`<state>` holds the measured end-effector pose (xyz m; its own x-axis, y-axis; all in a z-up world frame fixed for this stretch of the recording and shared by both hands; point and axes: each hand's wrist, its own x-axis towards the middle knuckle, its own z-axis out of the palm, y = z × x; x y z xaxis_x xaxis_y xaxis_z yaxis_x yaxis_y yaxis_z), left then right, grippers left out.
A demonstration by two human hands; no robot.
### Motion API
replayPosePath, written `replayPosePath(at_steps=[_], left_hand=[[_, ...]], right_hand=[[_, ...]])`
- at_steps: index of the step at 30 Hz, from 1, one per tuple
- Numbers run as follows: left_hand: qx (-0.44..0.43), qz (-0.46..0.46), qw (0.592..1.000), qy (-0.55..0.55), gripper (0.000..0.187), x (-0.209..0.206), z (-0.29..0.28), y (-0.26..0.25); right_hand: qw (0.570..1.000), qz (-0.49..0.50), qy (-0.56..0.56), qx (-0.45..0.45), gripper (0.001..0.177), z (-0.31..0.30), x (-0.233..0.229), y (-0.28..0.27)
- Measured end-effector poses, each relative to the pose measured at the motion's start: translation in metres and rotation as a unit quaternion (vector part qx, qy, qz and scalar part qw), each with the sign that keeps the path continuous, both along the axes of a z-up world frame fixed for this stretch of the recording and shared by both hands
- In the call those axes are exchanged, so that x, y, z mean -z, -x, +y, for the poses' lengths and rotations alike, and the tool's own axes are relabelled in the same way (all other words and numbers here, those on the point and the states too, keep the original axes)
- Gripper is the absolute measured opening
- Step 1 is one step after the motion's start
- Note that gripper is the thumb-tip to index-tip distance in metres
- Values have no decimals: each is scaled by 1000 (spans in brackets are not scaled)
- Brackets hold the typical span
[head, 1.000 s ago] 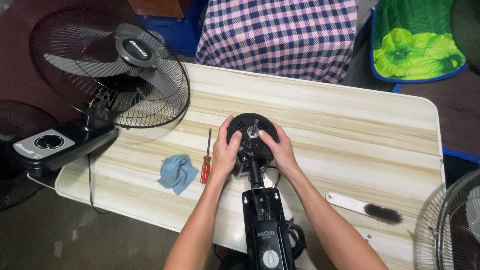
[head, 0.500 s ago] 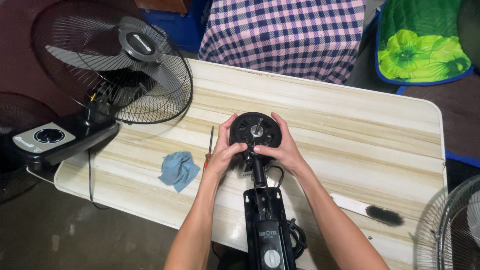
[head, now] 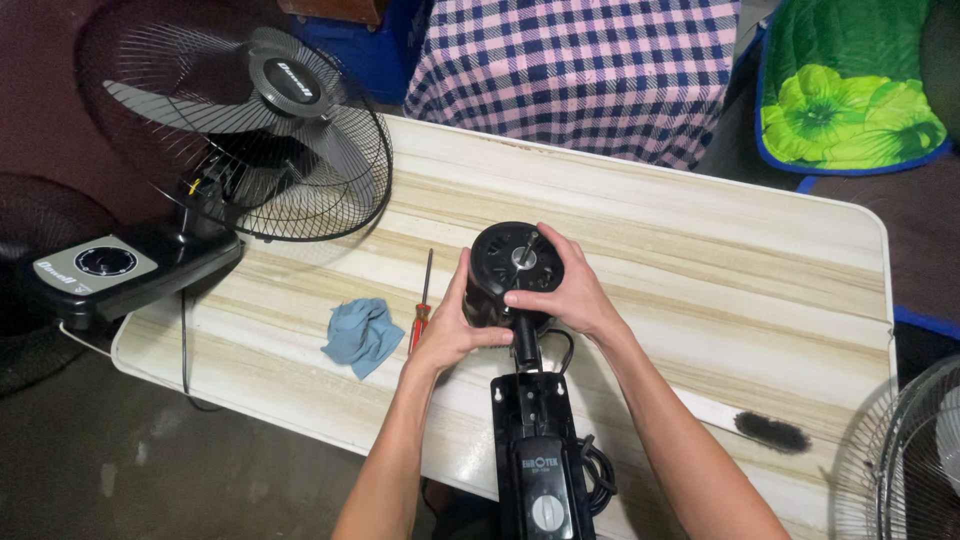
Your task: The person reassembles an electric fan on a table. They attach the motor housing to the base, secure it with a screwdriver, then mount the fan blade and front grille, tightening the central nut to complete the assembly.
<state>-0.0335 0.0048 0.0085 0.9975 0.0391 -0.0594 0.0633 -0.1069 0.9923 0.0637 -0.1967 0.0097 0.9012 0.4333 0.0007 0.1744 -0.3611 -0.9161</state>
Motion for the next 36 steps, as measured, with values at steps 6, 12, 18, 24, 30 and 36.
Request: replayPosePath(at_steps=[6,12,18,24,30,36], left_hand=[[-28,44,998,-17,141,-3,-2,-3],[-10,38,999,-6,139,-7,0,-3],[8,14,998,60,134,5,6,-7],[-49,33,955,292,85,18,16,-11],[-109,11,966,236,77,31,-3,-15],[-148,57,960,230,88,39,-20,-8]], right_hand=[[999,-6,36,-1,122,4,-12,2],[992,-53,109,38,122,10,-13,6],[991,-66,108,51,124,18,-8,12],[996,-33,82,25,117,17,-4,10],[985,10,-167,48,90,5,34,20],[875,395,-275,50,59,-4,73,16]])
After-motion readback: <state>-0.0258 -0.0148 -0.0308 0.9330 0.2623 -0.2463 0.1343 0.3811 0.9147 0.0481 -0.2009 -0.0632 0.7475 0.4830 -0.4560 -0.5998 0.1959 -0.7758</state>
